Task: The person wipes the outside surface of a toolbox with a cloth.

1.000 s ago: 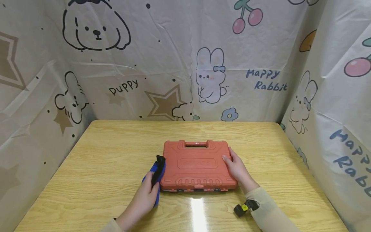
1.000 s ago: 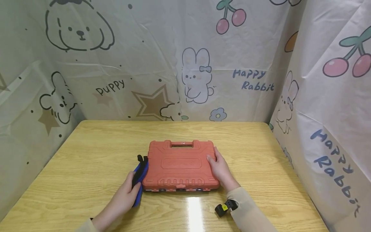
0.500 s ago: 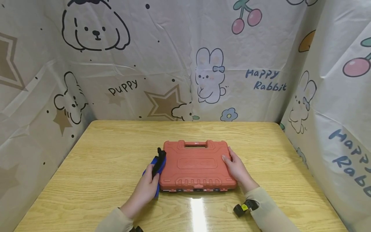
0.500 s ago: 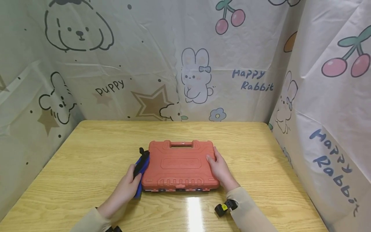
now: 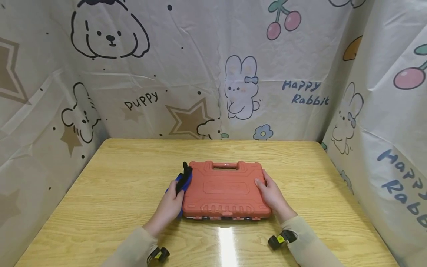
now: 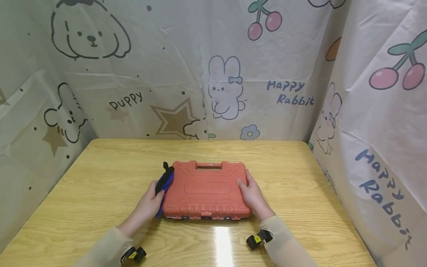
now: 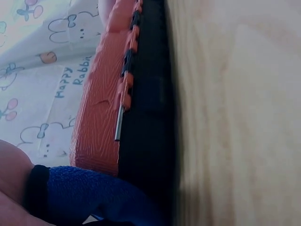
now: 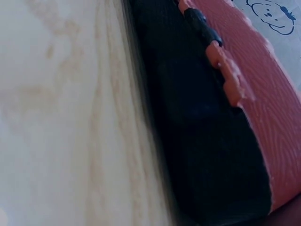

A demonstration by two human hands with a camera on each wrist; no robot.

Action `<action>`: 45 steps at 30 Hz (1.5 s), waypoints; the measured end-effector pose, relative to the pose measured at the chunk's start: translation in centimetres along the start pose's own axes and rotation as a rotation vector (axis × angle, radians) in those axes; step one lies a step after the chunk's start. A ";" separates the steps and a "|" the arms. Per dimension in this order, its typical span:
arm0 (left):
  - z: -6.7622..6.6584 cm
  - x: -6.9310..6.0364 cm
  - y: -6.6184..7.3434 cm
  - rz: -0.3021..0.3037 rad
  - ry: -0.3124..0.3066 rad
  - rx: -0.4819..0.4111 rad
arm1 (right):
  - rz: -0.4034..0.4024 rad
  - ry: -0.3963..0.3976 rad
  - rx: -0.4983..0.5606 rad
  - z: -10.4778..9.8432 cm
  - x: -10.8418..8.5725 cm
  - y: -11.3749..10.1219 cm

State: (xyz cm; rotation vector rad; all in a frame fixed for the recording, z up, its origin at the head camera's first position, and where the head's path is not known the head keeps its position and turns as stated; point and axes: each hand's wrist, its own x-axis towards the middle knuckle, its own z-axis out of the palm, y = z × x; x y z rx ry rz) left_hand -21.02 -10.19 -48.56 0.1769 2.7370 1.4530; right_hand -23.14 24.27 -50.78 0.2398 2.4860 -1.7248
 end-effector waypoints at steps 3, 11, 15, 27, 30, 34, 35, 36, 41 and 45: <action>0.1 0.8 0.0 -0.005 0.006 -0.003 | 0.001 0.000 0.000 0.0 0.0 -0.1; 0.2 3.0 0.2 -0.016 0.025 -0.013 | -0.007 0.004 -0.009 -0.1 -0.2 -0.3; 0.1 4.0 0.0 -0.038 0.024 -0.030 | -0.004 0.009 -0.017 -0.1 -0.2 -0.3; 0.2 5.7 -0.4 -0.099 0.023 -0.093 | -0.005 0.015 -0.012 -0.1 -0.2 -0.3; 0.1 5.7 -0.4 -0.107 0.033 -0.098 | -0.010 0.012 -0.019 0.0 -0.1 -0.2; 0.0 5.6 -0.5 -0.109 0.036 -0.089 | -0.009 0.013 -0.016 0.1 0.1 0.0; -0.1 5.6 -0.5 -0.106 0.034 -0.086 | -0.009 0.015 -0.016 0.1 0.1 0.0; -0.1 5.6 -0.5 -0.101 0.035 -0.083 | -0.008 0.016 -0.014 0.1 0.1 0.0; -0.7 5.5 -0.5 -0.071 0.048 -0.071 | -0.011 0.019 -0.004 0.1 0.0 -0.2; -1.3 5.4 -0.1 -0.044 0.029 -0.041 | -0.016 0.023 -0.008 0.0 0.0 -0.2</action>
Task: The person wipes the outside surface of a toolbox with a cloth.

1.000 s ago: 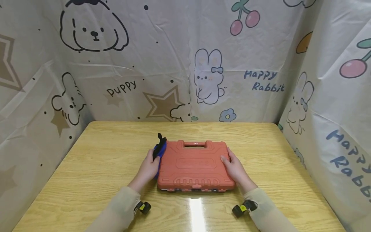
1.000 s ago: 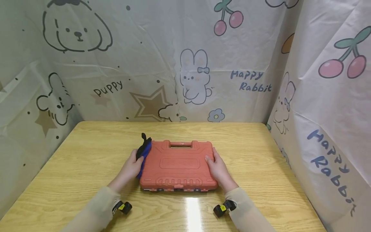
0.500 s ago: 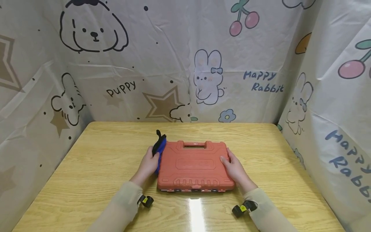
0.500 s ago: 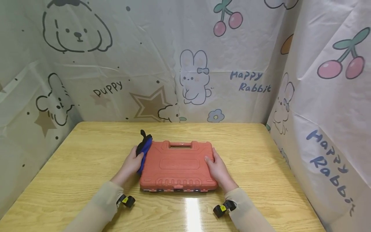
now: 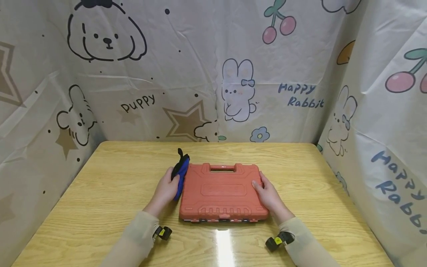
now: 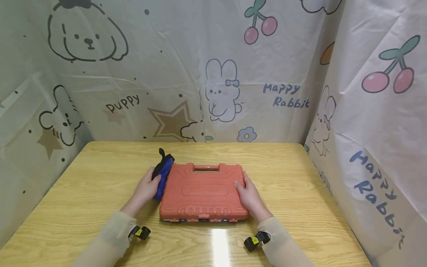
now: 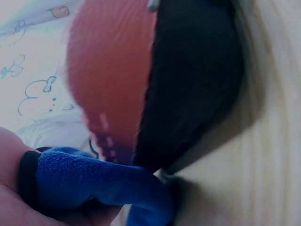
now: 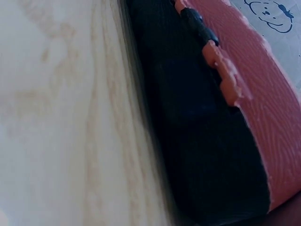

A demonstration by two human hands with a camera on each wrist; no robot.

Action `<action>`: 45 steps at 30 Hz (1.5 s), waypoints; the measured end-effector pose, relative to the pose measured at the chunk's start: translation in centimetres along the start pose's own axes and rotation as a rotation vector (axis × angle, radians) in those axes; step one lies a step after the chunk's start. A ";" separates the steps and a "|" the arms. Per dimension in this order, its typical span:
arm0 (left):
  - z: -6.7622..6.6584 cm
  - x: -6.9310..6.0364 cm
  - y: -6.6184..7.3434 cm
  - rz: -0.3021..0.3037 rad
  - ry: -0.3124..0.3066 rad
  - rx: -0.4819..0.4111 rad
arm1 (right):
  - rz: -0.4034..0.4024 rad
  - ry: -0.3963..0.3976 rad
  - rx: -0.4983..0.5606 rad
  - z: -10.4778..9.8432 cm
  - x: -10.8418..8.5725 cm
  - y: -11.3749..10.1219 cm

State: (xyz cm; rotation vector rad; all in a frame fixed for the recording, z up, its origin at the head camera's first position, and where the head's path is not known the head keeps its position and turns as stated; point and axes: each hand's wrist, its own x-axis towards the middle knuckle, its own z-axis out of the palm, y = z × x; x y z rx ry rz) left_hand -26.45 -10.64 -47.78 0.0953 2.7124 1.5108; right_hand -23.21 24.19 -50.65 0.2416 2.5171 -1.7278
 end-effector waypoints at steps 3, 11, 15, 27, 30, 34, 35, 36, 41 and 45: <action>-0.6 -0.2 0.5 0.025 -0.002 0.025 | 0.004 0.004 -0.002 0.0 0.1 0.1; -1.8 -0.7 2.3 0.087 0.031 0.032 | -0.004 0.007 0.005 -0.1 0.0 0.0; -2.0 -0.9 2.9 0.093 0.047 0.045 | -0.007 0.000 0.007 -0.1 -0.1 -0.1; -2.2 -2.2 5.5 0.115 0.019 -0.001 | -0.003 0.012 0.055 -0.1 0.1 0.0; -2.1 -2.5 6.0 0.125 0.008 -0.024 | 0.009 0.005 0.091 0.0 0.2 0.1; -2.0 -2.7 6.7 0.135 -0.005 -0.066 | 0.043 -0.003 0.131 -0.1 0.2 0.2; -2.0 -2.8 6.8 0.135 -0.009 -0.080 | 0.051 -0.004 0.136 -0.2 0.2 0.1; -1.9 -2.8 6.9 0.134 -0.009 -0.091 | 0.059 -0.004 0.142 -0.2 0.2 0.1; -1.8 -2.8 7.3 0.104 -0.064 -0.232 | 0.045 0.002 0.146 -0.5 0.1 -0.2; -1.6 -2.7 7.4 0.072 -0.181 -0.442 | -0.029 0.048 0.068 -0.5 -0.3 -0.6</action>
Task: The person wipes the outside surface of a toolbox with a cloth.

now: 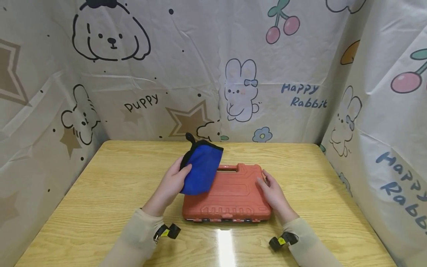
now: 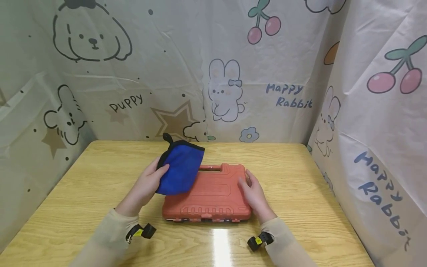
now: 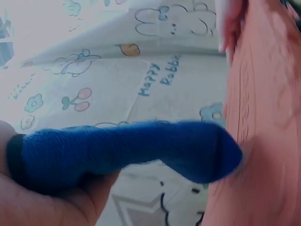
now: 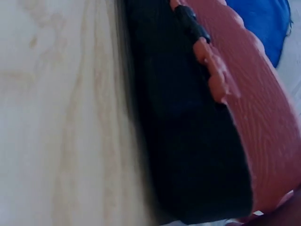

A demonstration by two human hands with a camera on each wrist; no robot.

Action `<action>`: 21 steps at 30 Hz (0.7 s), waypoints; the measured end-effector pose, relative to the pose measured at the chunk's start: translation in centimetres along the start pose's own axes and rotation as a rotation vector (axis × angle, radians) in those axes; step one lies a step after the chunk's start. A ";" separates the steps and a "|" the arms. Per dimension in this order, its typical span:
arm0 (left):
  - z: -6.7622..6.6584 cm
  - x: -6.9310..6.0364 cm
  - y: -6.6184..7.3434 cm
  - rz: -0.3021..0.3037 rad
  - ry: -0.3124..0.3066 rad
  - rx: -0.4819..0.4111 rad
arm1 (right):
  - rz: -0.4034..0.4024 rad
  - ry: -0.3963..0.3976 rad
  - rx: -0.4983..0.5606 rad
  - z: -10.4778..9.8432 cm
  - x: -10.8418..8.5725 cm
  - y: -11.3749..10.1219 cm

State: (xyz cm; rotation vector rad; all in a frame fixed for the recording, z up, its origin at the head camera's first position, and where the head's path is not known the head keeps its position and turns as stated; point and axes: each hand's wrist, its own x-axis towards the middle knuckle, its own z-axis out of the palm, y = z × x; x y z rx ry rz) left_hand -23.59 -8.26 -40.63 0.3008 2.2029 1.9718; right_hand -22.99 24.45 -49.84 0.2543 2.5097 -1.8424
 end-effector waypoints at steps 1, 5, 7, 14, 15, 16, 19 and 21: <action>0.1 0.0 0.0 -0.011 -0.023 -0.054 | -0.023 0.013 -0.025 0.0 -0.1 -0.2; 0.8 0.0 0.0 -0.061 -0.083 -0.227 | -0.137 0.047 -0.094 0.1 -0.7 -1.1; 1.1 0.0 -0.1 -0.083 -0.102 -0.281 | -0.177 0.027 -0.072 0.2 -0.9 -1.8; 2.2 0.6 -0.6 -0.097 -0.149 -0.430 | -0.174 -0.138 0.093 0.8 -0.4 -4.2; 2.3 0.7 -0.8 -0.103 -0.146 -0.450 | -0.177 -0.181 0.127 0.8 -0.3 -4.5; 2.4 0.8 -1.0 -0.107 -0.146 -0.467 | -0.177 -0.230 0.170 0.9 -0.1 -4.7; 2.8 1.0 -1.5 -0.123 -0.127 -0.531 | -0.143 -0.378 0.306 1.5 0.2 -5.4; 3.0 1.2 -1.8 -0.137 -0.118 -0.559 | -0.106 -0.454 0.372 2.0 0.3 -5.7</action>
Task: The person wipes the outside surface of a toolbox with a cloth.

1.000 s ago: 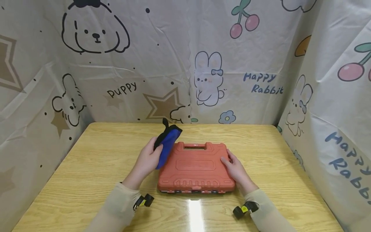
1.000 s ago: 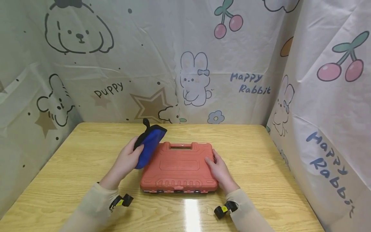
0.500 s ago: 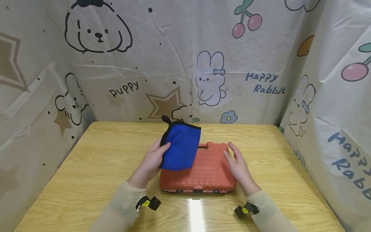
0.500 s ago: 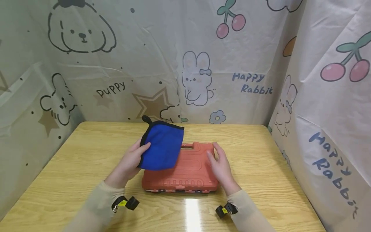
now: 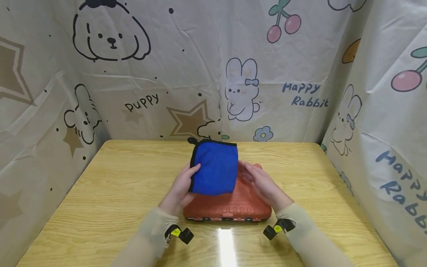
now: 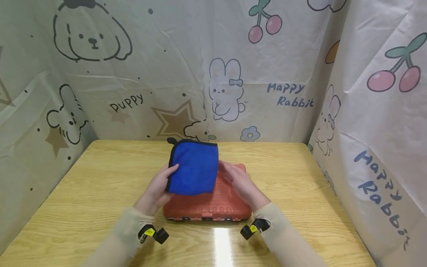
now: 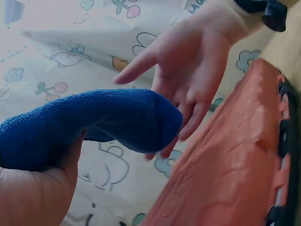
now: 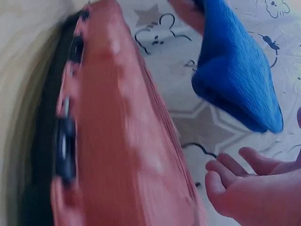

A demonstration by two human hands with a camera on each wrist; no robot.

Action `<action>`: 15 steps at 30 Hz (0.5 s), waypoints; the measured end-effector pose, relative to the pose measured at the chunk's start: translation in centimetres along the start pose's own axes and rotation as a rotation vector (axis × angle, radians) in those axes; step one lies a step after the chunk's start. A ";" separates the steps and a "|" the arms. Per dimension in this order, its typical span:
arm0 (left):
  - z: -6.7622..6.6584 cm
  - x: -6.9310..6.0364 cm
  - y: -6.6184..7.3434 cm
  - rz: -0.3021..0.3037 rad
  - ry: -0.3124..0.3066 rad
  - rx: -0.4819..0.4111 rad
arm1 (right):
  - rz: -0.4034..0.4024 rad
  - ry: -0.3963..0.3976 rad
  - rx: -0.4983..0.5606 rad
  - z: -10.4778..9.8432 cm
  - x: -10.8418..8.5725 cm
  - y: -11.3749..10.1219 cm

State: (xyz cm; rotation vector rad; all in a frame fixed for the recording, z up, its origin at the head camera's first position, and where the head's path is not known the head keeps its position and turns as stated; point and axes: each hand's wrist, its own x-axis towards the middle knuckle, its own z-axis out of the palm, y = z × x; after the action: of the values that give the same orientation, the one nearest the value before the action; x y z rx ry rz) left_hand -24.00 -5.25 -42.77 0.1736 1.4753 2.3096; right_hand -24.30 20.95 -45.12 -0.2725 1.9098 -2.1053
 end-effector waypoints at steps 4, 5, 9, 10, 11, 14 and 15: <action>-0.1 0.2 -0.7 -0.030 0.010 -0.019 | 0.078 -0.055 0.112 1.2 0.5 0.3; -0.1 0.2 -0.9 -0.034 0.004 -0.015 | 0.088 -0.061 0.142 1.5 0.6 0.4; -0.1 0.4 -1.4 -0.051 0.003 -0.011 | 0.100 -0.027 0.259 2.5 0.8 0.6; -0.1 0.4 -1.5 -0.051 0.000 -0.016 | 0.101 -0.011 0.280 2.6 0.8 0.7; -0.1 0.4 -1.6 -0.053 0.004 -0.016 | 0.099 0.005 0.295 2.7 0.8 0.7; -0.2 0.4 -1.7 -0.062 0.009 -0.015 | 0.112 0.041 0.325 3.0 0.7 0.6; -0.2 0.4 -1.8 -0.065 0.006 -0.013 | 0.119 0.047 0.332 3.0 0.7 0.6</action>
State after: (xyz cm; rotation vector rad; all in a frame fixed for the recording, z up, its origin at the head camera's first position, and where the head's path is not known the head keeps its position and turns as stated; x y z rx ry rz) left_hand -23.96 -4.61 -44.49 0.1140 1.4474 2.2695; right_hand -23.89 17.87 -45.46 -0.0373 1.5225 -2.3166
